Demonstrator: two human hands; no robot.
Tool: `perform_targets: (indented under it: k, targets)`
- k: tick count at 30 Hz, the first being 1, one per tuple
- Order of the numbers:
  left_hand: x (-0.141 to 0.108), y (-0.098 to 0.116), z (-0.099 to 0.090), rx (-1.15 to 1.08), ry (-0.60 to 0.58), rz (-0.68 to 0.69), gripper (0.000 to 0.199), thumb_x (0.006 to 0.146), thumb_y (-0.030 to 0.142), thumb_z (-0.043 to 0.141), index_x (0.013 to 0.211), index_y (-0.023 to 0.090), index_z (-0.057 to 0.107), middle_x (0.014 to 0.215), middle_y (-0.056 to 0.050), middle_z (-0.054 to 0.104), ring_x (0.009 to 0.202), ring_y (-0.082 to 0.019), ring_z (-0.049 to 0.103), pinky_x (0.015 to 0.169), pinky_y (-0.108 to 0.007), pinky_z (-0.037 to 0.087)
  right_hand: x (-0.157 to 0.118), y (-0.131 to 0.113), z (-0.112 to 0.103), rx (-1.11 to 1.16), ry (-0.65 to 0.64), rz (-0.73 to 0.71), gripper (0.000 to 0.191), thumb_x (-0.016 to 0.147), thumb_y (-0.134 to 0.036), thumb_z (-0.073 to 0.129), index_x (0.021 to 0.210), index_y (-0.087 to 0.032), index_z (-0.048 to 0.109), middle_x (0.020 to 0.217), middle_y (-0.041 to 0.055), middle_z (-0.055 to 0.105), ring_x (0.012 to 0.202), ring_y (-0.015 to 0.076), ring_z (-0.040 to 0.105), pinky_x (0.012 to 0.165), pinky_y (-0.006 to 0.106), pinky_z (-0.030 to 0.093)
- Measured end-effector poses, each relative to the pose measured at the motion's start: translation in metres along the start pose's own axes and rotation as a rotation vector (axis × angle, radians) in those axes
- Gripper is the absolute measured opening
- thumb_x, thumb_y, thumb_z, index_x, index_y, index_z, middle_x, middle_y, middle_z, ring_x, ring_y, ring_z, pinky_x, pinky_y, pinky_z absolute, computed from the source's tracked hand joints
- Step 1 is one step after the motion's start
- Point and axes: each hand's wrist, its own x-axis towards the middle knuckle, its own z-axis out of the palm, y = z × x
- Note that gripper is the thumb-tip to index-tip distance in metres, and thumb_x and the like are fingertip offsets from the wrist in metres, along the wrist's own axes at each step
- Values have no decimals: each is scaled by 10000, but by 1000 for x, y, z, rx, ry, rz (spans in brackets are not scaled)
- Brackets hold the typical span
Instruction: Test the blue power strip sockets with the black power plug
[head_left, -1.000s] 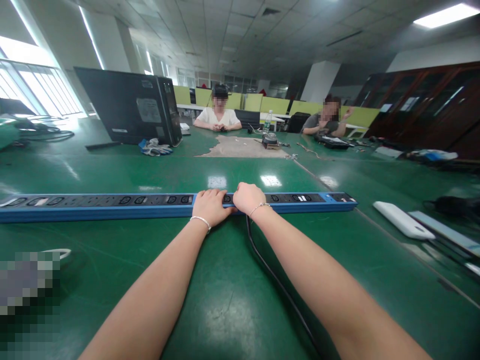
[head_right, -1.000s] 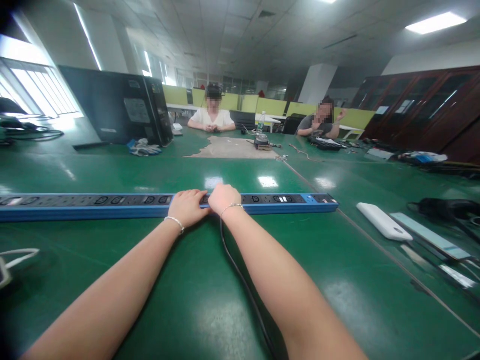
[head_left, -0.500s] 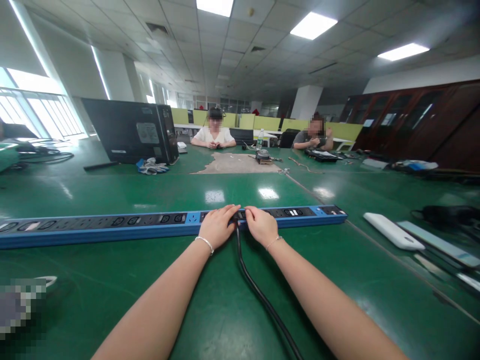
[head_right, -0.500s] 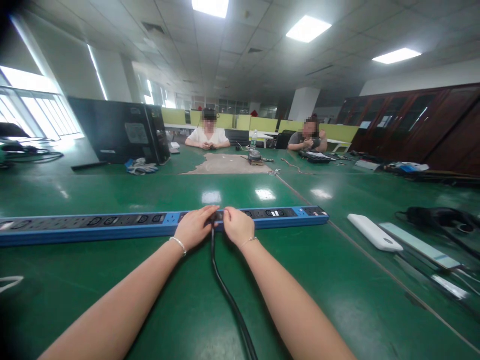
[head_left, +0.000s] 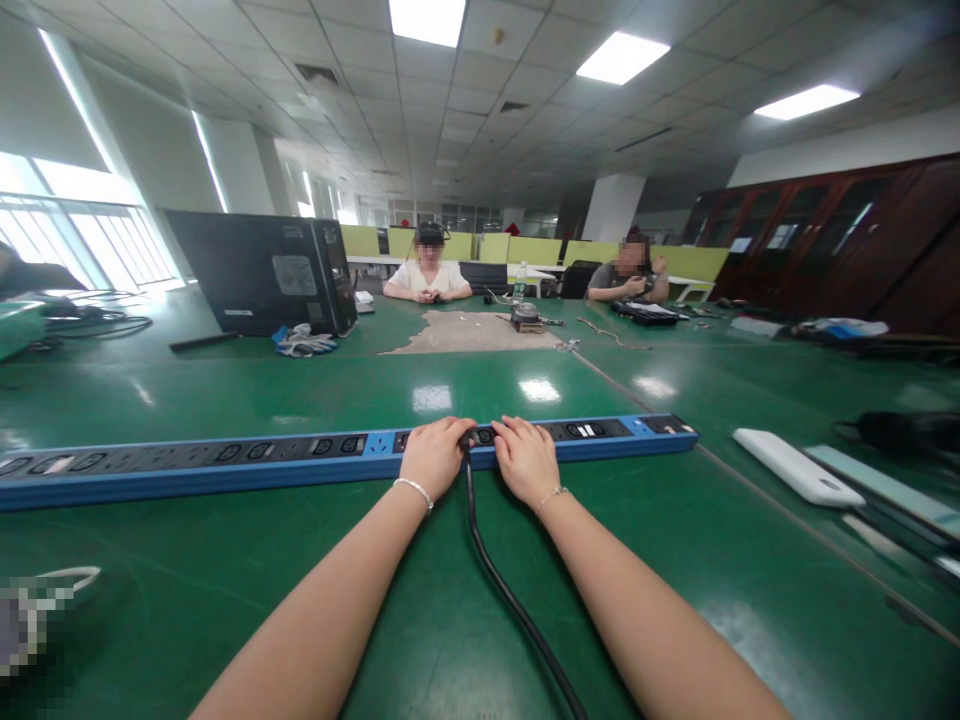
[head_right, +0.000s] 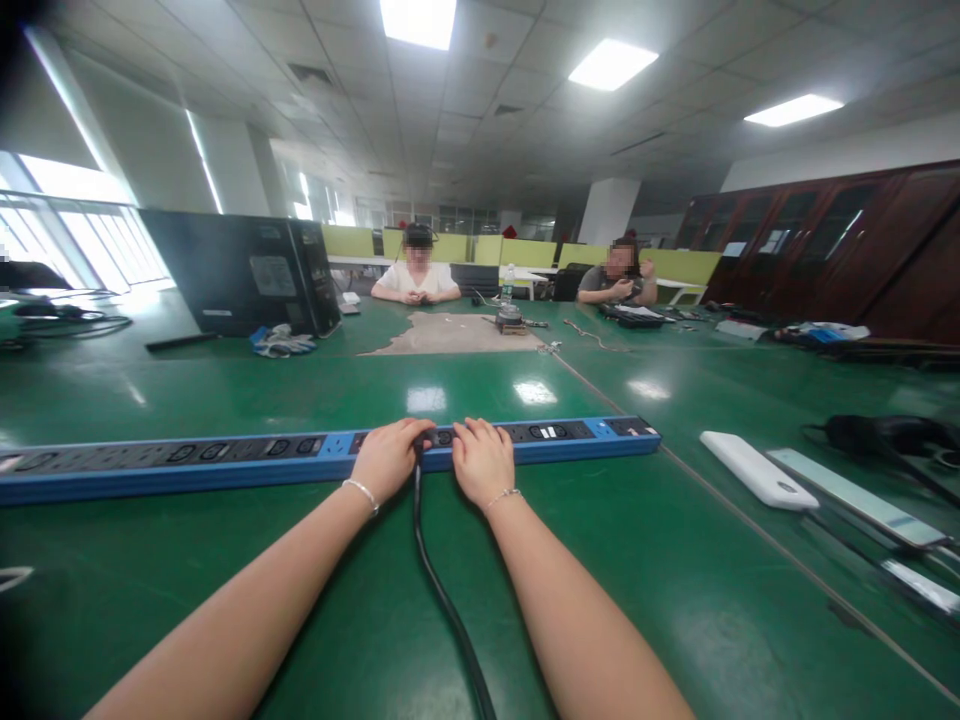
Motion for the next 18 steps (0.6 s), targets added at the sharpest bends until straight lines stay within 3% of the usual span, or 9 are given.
perform_targets:
  k: [7, 18]
  targets:
    - [-1, 0, 3, 0, 15, 13, 258, 885, 214, 422, 1104, 235, 558, 1072, -33, 657, 949, -185, 609, 863, -338, 432, 0, -1, 1, 12, 23, 11, 332, 900, -290, 390, 1146, -269, 612, 1236, 10, 593, 1183, 185, 471, 1004, 370, 282]
    - [-2, 0, 6, -1, 27, 5, 269, 886, 183, 412, 1112, 238, 548, 1125, -49, 647, 979, -190, 612, 913, -384, 414, -1, -1, 2, 25, 40, 20, 325, 892, -288, 399, 1129, -269, 621, 1220, 7, 603, 1174, 184, 476, 999, 366, 282]
